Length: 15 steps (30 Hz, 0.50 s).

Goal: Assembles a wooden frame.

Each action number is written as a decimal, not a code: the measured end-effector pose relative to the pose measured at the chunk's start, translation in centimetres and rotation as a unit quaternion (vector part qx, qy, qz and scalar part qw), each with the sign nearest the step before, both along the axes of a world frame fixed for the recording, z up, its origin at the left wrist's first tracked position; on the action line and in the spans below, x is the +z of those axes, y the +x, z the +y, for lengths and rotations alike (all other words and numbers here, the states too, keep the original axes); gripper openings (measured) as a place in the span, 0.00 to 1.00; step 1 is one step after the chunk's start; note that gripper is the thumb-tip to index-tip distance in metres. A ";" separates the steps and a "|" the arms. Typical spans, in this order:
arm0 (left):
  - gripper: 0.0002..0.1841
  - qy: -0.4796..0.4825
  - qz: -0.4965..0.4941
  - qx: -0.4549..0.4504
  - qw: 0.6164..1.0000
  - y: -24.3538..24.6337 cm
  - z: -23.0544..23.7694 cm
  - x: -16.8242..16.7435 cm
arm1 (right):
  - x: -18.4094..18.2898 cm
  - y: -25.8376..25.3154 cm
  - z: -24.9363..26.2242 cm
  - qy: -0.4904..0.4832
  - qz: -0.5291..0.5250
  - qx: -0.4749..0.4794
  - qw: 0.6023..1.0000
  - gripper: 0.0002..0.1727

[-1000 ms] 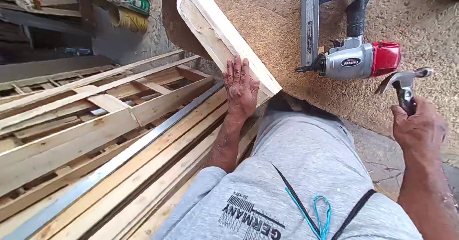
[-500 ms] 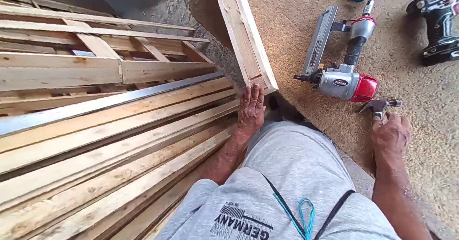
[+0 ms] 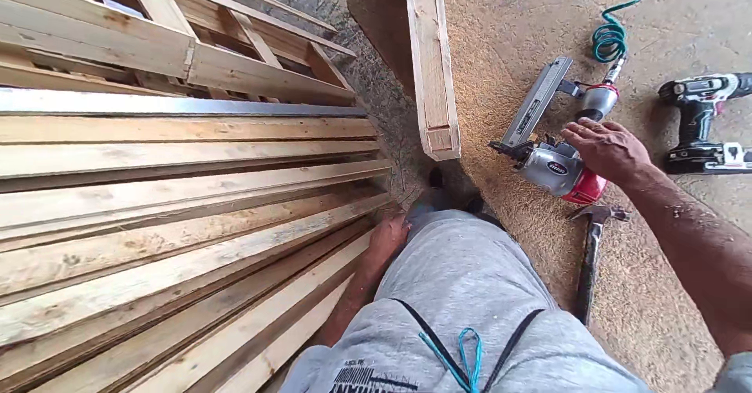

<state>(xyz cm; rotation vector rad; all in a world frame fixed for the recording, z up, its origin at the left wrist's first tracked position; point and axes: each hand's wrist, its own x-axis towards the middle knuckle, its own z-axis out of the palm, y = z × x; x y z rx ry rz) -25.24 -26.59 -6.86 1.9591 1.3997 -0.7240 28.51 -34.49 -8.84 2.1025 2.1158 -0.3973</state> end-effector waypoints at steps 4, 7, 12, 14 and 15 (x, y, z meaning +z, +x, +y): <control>0.25 0.009 -0.023 0.072 0.997 -1.6 -1.2 0.4 | 1.8 -2.1 2.0 0.038 0.066 -0.028 0.997 0.23; 0.25 0.007 -0.041 0.103 0.994 -1.6 -1.6 0.4 | 3.0 -5.1 2.8 0.075 0.126 -0.133 0.980 0.18; 0.22 0.121 -0.160 0.065 0.977 -0.4 -1.3 0.0 | 2.3 -8.6 1.3 0.070 0.178 -0.230 0.954 0.18; 0.19 0.202 -0.235 0.033 0.950 0.9 -0.2 0.4 | 2.3 -10.0 0.3 0.105 0.193 -0.244 0.945 0.18; 0.18 0.237 -0.268 0.015 0.934 1.9 0.6 0.8 | 2.3 -10.8 -0.1 0.126 0.202 -0.249 0.939 0.18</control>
